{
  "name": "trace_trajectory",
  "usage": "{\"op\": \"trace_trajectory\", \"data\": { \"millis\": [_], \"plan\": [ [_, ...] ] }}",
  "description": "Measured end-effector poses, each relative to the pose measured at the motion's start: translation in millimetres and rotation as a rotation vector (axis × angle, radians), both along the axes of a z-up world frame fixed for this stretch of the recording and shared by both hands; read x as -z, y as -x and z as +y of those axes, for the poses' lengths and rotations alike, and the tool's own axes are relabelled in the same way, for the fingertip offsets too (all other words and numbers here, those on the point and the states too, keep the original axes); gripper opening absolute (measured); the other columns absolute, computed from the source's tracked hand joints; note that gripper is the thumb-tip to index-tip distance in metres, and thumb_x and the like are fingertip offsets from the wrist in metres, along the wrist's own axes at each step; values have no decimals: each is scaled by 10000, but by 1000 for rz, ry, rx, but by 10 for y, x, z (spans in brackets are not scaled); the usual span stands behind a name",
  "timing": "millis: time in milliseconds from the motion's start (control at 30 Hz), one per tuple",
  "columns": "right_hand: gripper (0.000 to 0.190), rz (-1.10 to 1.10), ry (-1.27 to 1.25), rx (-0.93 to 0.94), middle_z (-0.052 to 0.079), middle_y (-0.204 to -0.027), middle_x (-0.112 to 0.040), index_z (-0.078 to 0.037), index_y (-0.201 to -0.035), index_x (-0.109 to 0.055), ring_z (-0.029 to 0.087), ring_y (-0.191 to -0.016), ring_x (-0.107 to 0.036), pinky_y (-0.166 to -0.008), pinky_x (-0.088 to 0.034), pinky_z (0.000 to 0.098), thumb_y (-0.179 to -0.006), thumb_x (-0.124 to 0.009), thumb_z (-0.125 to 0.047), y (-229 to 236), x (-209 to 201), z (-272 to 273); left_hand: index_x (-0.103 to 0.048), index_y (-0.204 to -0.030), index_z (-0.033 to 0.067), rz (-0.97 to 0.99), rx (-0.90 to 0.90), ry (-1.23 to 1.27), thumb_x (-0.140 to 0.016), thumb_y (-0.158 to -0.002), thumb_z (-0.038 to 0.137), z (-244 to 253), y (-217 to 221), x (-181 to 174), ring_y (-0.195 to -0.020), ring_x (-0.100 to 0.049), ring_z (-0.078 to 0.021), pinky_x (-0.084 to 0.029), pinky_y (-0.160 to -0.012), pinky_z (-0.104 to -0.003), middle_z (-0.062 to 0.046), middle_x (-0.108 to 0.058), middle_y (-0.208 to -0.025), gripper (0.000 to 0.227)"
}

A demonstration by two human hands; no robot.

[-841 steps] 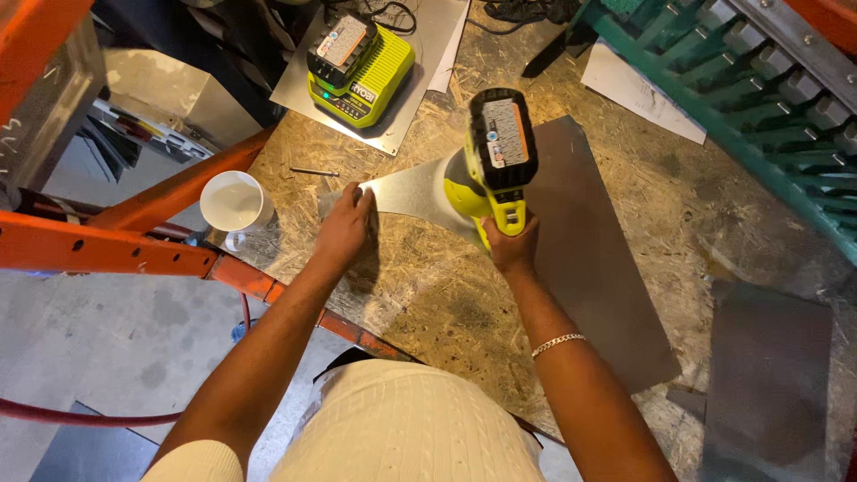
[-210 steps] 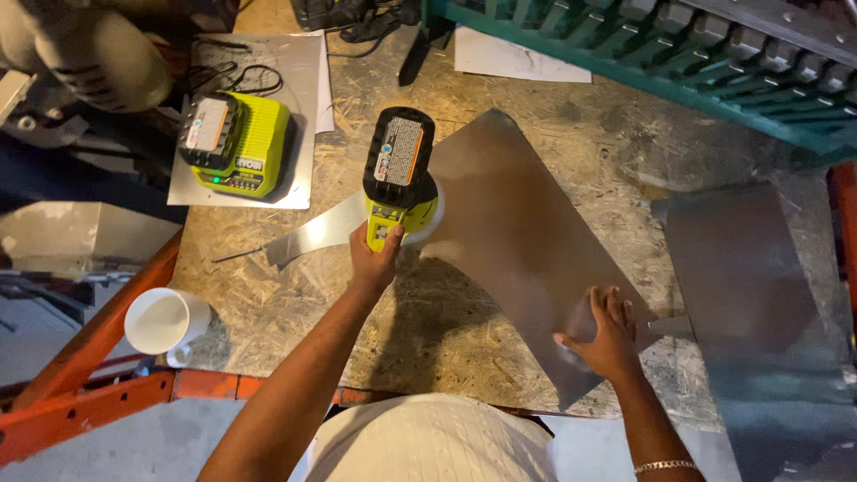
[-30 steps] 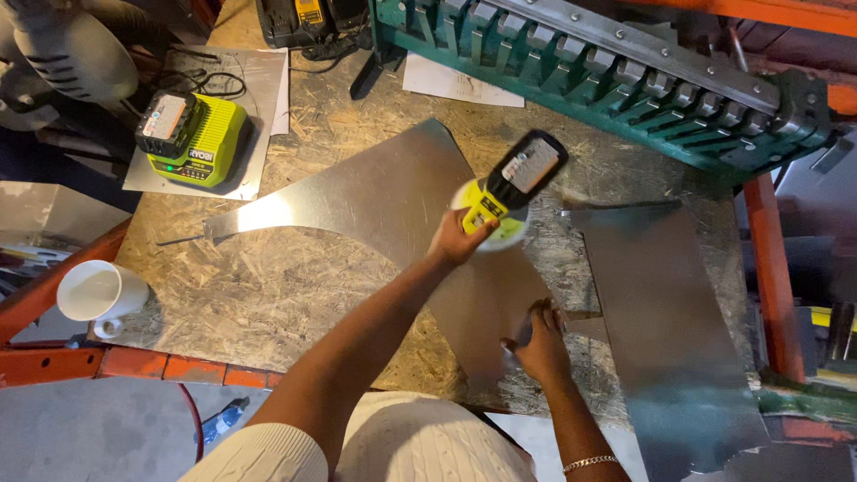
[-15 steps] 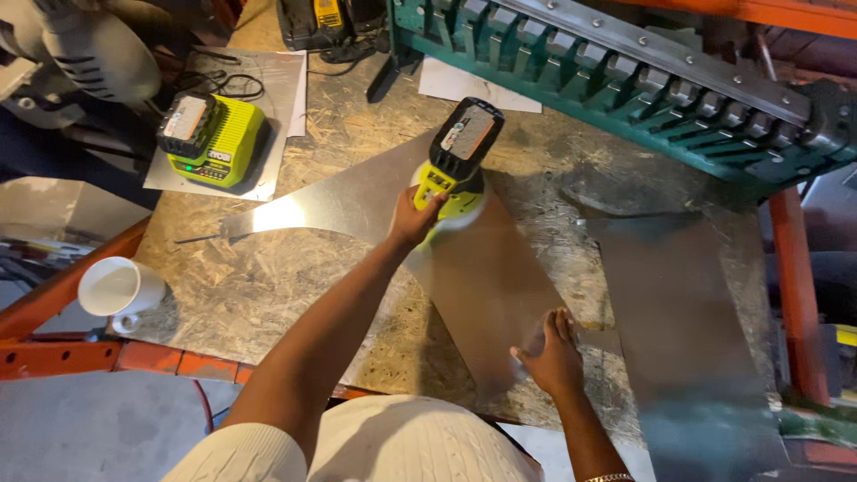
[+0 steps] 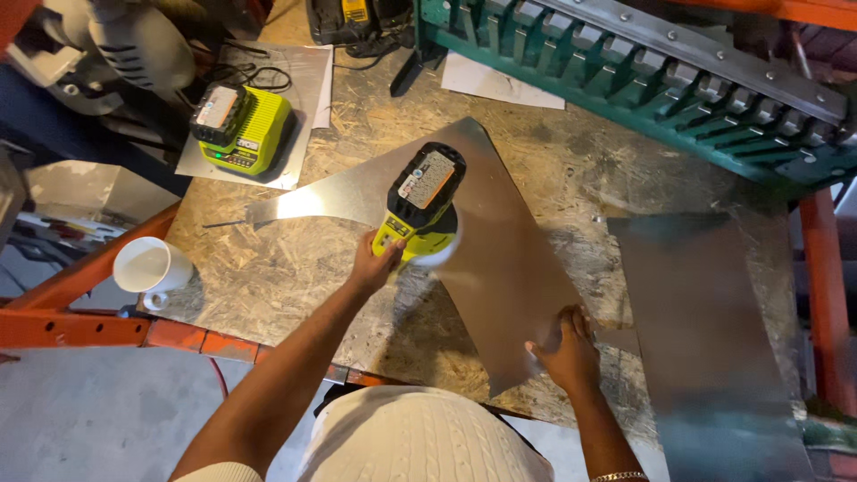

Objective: The person sands a piece of sheet metal using a handheld power sander, moving the sander across the surface while holding the metal steady with the other hand.

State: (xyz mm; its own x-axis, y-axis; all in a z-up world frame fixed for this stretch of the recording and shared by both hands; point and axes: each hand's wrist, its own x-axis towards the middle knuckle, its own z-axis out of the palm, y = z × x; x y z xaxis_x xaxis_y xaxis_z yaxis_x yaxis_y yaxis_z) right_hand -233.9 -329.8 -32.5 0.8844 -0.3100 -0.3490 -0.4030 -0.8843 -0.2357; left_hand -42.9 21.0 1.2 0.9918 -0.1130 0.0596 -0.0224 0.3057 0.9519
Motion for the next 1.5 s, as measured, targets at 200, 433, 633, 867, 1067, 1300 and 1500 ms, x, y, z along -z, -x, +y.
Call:
{"op": "trace_trajectory", "data": {
  "millis": [200,433,633,867,1067,1300,1500],
  "plan": [
    [1037,-3,-31,19,151,-1667,-297,-125,-1564,-344,415,-1480,-369,-1044,-474,650,-739,-790,-568,-14,-37,11,-564,-621,26,26,-7,30,-775,-864,98,-228,76,12,-327,-457,-108,-380,-357,-220,-58,-482,-393,330],
    [1032,-12,-111,72,153,-1674,-295,-73,-1572,-372,392,-1511,-322,-1104,-421,618,-767,-790,-566,3,-243,89,-609,-602,47,-11,48,-66,-824,-844,179,-659,-221,279,-340,-484,-90,-398,-367,-213,-45,-509,-394,350],
    [994,-61,-94,42,130,-1657,-308,-119,-1572,-344,410,-1479,-363,-1064,-459,628,-760,-806,-459,8,-281,84,-589,-596,72,-23,93,-112,-824,-841,251,-1189,-515,228,-340,-483,-93,-385,-381,-214,-28,-492,-391,384],
    [1049,-71,-90,61,117,-1662,-311,-125,-1569,-338,400,-1491,-351,-1066,-453,661,-722,-827,-504,22,-172,58,-573,-581,100,-4,131,-75,-822,-844,307,-1582,-533,103,-340,-501,-97,-399,-388,-212,-28,-499,-392,417],
    [1033,-96,-84,70,118,-1659,-336,-146,-1560,-379,378,-1486,-377,-1033,-463,660,-705,-803,-543,2,-26,43,-605,-621,110,-4,226,-137,-814,-852,293,-1579,-336,26,-378,-521,-103,-402,-410,-203,-22,-524,-418,361],
    [1042,-120,-41,49,137,-1646,-366,-141,-1565,-393,369,-1486,-383,-1050,-457,632,-690,-816,-516,27,78,12,-619,-675,102,-4,323,-178,-804,-825,309,-1421,0,-509,-431,-484,-78,-393,-441,-208,-3,-525,-471,316],
    [1033,-106,-121,80,165,-1640,-358,-105,-1570,-384,387,-1492,-361,-1034,-455,646,-719,-845,-465,-16,-133,75,-637,-683,78,-19,310,-188,-825,-813,332,-1212,9,-370,-425,-496,-111,-415,-447,-220,-37,-546,-473,342]
  ]
}}
